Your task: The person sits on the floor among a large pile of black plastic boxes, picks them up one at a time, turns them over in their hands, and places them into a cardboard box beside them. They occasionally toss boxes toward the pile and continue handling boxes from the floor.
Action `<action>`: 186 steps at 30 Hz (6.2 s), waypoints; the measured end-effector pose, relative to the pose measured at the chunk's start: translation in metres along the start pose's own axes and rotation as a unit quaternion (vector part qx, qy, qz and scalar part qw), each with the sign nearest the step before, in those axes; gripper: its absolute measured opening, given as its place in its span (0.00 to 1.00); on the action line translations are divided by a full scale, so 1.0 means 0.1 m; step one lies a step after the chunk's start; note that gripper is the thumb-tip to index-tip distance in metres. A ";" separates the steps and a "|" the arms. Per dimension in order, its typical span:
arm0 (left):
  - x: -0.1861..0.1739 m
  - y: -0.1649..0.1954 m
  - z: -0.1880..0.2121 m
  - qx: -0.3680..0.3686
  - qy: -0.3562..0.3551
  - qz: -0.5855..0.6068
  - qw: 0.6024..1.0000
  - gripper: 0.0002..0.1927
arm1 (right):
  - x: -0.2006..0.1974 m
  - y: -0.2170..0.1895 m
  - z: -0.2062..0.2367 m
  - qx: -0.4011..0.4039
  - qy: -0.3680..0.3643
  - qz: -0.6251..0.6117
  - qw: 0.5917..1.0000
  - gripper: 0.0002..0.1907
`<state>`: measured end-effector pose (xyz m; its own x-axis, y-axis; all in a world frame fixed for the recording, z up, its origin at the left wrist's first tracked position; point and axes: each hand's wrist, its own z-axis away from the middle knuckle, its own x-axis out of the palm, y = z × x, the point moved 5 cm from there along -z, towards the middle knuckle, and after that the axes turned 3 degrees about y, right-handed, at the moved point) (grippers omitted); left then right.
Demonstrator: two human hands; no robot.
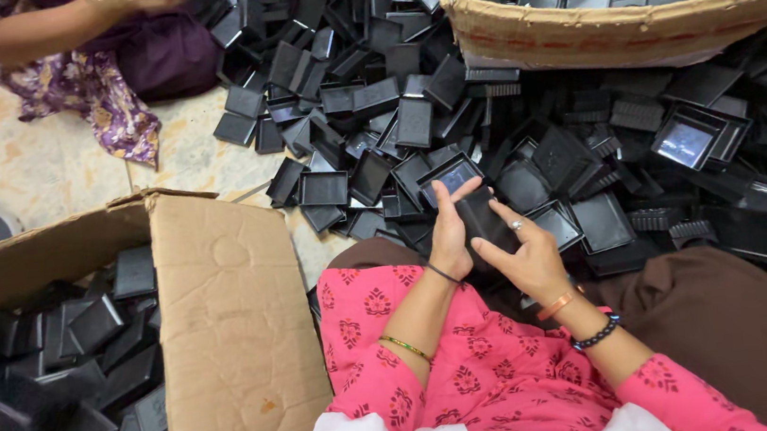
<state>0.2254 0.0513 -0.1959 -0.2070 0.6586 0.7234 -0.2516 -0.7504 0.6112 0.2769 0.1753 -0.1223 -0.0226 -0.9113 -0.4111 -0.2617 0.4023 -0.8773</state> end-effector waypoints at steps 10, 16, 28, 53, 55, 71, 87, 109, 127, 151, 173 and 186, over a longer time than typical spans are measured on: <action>0.09 0.17 0.21 0.055 -0.083 0.024 0.995 0.29 | 0.12 0.69 0.09 0.285 -0.121 -0.407 0.860 0.28; 0.24 0.23 0.13 0.089 -0.092 -0.041 0.991 0.31 | -0.06 0.40 -0.18 0.343 -0.171 -0.378 0.843 0.17; -0.81 0.29 -0.63 0.076 0.190 0.051 0.977 0.35 | 0.07 1.09 -1.30 0.039 -0.173 0.403 0.898 0.21; -0.49 0.39 -0.37 0.011 0.071 -0.137 0.988 0.15 | 0.16 0.96 -0.81 0.179 -0.106 -0.275 0.939 0.23; -0.12 0.13 -0.29 -0.076 -0.083 -0.092 0.989 0.14 | 0.01 0.84 -0.60 0.230 -0.098 -0.374 0.893 0.34; -0.20 0.11 -0.26 0.007 0.055 -0.032 0.998 0.43 | 0.14 0.21 -0.12 0.055 -0.032 -0.033 0.997 0.33; -0.48 0.43 -0.21 0.251 0.183 -0.441 0.842 0.47 | 0.03 -0.34 -0.06 -0.017 -0.106 0.041 0.993 0.20; -0.42 0.23 -0.48 0.038 0.082 0.040 0.995 0.25 | 0.24 1.06 -0.76 0.003 -0.169 0.025 0.985 0.09; -0.22 0.05 -0.40 0.084 0.002 -0.172 0.981 0.24 | -0.12 0.49 -0.70 0.035 -0.009 0.018 0.999 0.44; 0.00 0.28 -0.10 0.088 -0.067 0.065 0.992 0.28 | 0.12 0.45 -0.38 0.200 -0.101 -0.348 0.910 0.27; -0.62 -0.05 -0.61 -0.012 0.149 -0.049 0.988 0.38 | -0.61 0.85 -1.33 -0.044 -0.030 0.547 0.835 0.36; -0.03 -0.03 -0.26 0.036 0.012 -0.029 0.999 0.32 | -0.26 0.29 -0.42 -0.069 -0.140 0.082 0.984 0.28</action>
<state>0.2017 0.0528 -0.2081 -0.2163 0.7012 0.6794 -0.1956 -0.7128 0.6735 0.2293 0.2068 -0.1264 0.1862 -0.7678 -0.6131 -0.4049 0.5086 -0.7599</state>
